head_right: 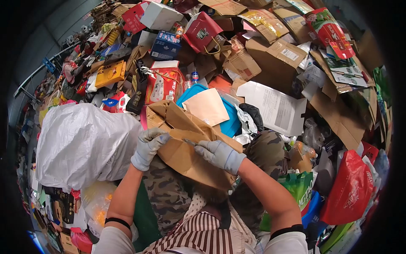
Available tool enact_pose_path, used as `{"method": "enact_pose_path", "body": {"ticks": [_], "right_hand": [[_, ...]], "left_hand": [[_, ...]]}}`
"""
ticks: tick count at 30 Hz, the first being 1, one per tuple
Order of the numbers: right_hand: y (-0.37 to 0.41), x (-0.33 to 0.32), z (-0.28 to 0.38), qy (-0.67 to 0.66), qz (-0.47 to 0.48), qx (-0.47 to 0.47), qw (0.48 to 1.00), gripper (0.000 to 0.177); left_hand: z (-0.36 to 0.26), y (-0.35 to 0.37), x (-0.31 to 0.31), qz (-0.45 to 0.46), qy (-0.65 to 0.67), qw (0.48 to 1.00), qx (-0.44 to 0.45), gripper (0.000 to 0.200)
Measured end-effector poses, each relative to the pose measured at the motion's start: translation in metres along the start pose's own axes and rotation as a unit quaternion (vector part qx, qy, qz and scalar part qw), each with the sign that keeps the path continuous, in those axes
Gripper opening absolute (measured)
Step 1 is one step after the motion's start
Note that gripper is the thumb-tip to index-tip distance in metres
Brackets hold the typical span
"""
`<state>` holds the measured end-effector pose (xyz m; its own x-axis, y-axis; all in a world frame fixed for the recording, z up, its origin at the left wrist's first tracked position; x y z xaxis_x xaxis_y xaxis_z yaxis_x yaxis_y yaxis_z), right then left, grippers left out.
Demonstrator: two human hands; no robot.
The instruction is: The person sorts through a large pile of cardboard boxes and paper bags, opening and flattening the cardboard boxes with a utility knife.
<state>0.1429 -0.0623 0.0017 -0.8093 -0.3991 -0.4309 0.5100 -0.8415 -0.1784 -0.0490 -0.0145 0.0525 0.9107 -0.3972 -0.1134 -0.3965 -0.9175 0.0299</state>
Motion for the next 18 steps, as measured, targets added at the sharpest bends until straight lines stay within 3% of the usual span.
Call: {"method": "enact_pose_path", "body": {"ticks": [6,9,15,18], "right_hand": [[0.009,-0.007,0.01,0.103,0.058,0.012,0.993,0.029],[0.013,-0.007,0.006,0.124,0.113,0.014,0.986,0.032],[0.021,-0.009,0.005,0.137,0.122,0.027,0.983,0.033],[0.025,-0.01,0.003,0.162,0.111,0.025,0.98,0.033]], "left_hand": [[0.0,0.012,0.011,0.004,0.013,1.0,0.004,0.014],[-0.007,0.016,0.02,0.012,-0.044,0.999,0.028,0.015],[-0.007,0.021,0.034,0.029,-0.043,0.998,0.034,0.016],[-0.004,0.022,0.04,0.03,-0.046,0.998,-0.005,0.016]]}}
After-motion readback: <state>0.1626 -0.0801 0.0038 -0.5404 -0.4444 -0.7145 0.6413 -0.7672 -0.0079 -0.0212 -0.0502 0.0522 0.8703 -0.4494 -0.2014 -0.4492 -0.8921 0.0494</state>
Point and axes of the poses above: each hand's wrist, its own y-axis away from the middle knuckle, its own x-axis out of the palm, z = x × y, the point moved 6 cm from there along -y, towards the middle knuckle, and after that the axes turned 8 degrees about -x, right-handed, at the moved point
